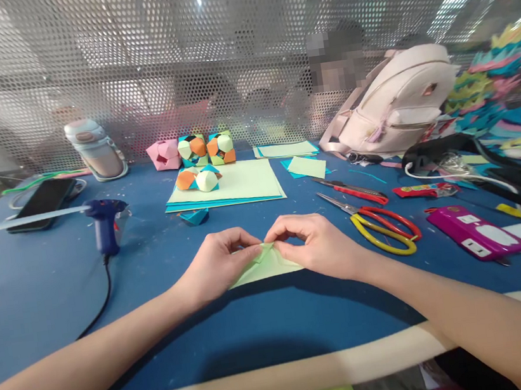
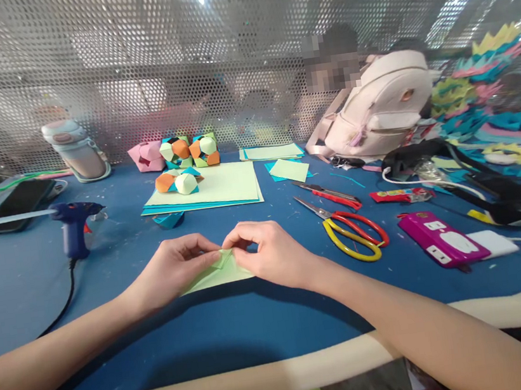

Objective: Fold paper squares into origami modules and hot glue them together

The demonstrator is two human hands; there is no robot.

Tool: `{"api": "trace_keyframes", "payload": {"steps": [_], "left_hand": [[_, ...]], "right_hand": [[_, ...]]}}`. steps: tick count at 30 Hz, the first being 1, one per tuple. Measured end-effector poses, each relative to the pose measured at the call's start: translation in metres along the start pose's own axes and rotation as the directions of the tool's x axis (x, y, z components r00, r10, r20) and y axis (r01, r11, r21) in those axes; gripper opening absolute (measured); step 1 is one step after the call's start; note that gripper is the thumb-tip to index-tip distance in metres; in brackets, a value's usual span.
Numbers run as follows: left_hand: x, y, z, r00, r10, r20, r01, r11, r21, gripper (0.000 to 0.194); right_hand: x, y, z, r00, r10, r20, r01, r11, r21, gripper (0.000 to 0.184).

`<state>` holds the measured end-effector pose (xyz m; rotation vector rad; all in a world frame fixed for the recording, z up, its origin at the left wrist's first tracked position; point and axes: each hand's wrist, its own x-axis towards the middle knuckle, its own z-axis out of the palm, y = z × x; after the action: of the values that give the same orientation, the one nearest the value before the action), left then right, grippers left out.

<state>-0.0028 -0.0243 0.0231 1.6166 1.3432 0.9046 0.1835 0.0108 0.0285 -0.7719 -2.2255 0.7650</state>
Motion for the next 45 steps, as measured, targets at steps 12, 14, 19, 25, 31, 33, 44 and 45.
{"api": "trace_keyframes", "payload": {"steps": [12,14,19,25,31,33,44,45], "left_hand": [[0.0,-0.0016,-0.0008,1.0,0.031,-0.001,-0.03,0.999,0.031,0.02],[-0.0001,-0.0011,-0.0008,1.0,0.029,0.0,-0.029,0.999,0.036,0.02],[-0.001,0.002,-0.0007,1.0,0.022,-0.014,-0.022,0.999,0.049,0.021],[-0.0016,0.0042,-0.0021,0.999,0.043,-0.011,-0.042,0.997,0.069,0.021],[-0.002,0.0045,-0.0056,0.996,0.085,0.016,-0.086,0.985,0.146,0.02],[-0.0023,0.0043,-0.0061,0.995,0.093,0.02,-0.095,0.981,0.166,0.02],[-0.0036,0.0014,-0.0019,0.985,0.174,0.002,-0.167,0.947,0.273,0.018],[-0.0038,0.0011,-0.001,0.984,0.18,0.003,-0.174,0.944,0.28,0.018]], "right_hand": [[-0.0011,-0.0005,0.0001,1.0,-0.03,0.003,0.03,1.0,0.0,0.013],[-0.0009,-0.0004,0.0003,1.0,-0.03,0.004,0.03,1.0,0.001,0.012],[-0.001,0.0,0.0009,0.999,-0.038,-0.009,0.038,0.999,0.0,0.014],[-0.0013,-0.0009,0.001,0.998,-0.058,-0.04,0.058,0.998,-0.004,0.014],[-0.0013,-0.0026,0.0007,0.997,-0.058,-0.048,0.058,0.998,-0.002,0.014],[-0.0015,-0.0025,0.0008,0.997,-0.062,-0.047,0.062,0.998,0.001,0.014],[-0.0009,-0.0051,0.0026,0.989,0.14,0.036,-0.14,0.99,-0.015,0.013],[-0.0013,-0.0047,0.0037,0.989,0.147,0.032,-0.146,0.989,-0.034,0.014]]}}
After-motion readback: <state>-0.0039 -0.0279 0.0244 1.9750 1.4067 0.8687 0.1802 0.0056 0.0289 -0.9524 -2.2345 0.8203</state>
